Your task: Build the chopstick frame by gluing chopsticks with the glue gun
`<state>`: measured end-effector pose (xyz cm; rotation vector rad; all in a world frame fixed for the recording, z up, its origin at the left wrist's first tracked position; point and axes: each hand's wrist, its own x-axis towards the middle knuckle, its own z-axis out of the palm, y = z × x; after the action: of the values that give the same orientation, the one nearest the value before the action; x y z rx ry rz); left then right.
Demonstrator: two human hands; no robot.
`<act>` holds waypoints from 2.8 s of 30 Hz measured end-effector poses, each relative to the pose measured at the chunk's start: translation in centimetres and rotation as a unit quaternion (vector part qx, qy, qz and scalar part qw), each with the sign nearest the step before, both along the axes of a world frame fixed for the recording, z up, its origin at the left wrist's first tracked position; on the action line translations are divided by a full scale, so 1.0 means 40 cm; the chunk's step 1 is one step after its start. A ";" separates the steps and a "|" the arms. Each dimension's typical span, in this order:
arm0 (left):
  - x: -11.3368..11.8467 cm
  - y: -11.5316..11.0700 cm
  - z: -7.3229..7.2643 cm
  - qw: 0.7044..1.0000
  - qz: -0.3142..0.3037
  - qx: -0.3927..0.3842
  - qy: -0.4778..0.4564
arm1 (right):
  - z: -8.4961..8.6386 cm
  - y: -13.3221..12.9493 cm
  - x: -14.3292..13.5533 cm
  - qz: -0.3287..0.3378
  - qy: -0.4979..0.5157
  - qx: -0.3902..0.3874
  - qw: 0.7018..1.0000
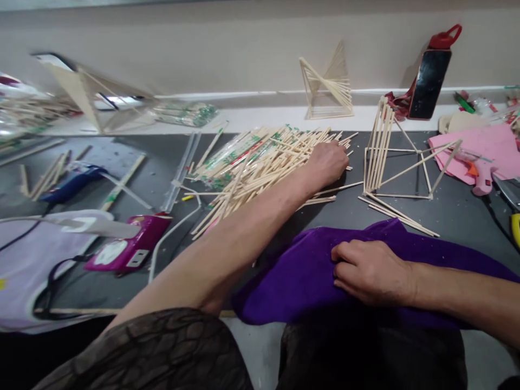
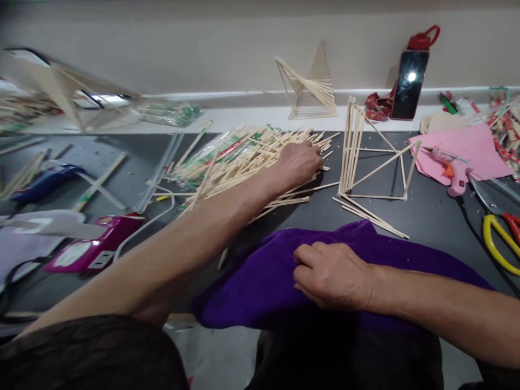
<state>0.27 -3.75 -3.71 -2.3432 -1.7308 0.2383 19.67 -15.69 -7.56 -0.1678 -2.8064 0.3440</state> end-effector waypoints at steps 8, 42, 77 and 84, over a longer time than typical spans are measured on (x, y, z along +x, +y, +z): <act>-0.026 -0.031 0.149 0.971 0.069 0.152 -0.172 | 0.000 0.001 -0.001 -0.004 -0.016 -0.013 1.000; 0.101 -0.208 -0.009 0.345 0.192 -0.023 -0.919 | 0.113 0.124 0.049 -0.262 0.064 -0.456 0.848; 0.091 -0.207 0.009 0.342 0.215 -0.038 -0.914 | 0.155 0.150 0.064 -0.198 -0.016 -0.564 0.801; 0.064 -0.203 0.020 0.386 0.230 0.011 -0.893 | 0.204 0.178 0.102 -0.183 -0.039 -0.374 0.908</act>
<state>2.83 -11.88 -2.89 -1.1696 -2.4424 -3.1756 23.77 -8.57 0.59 -0.8707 -2.4803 1.3119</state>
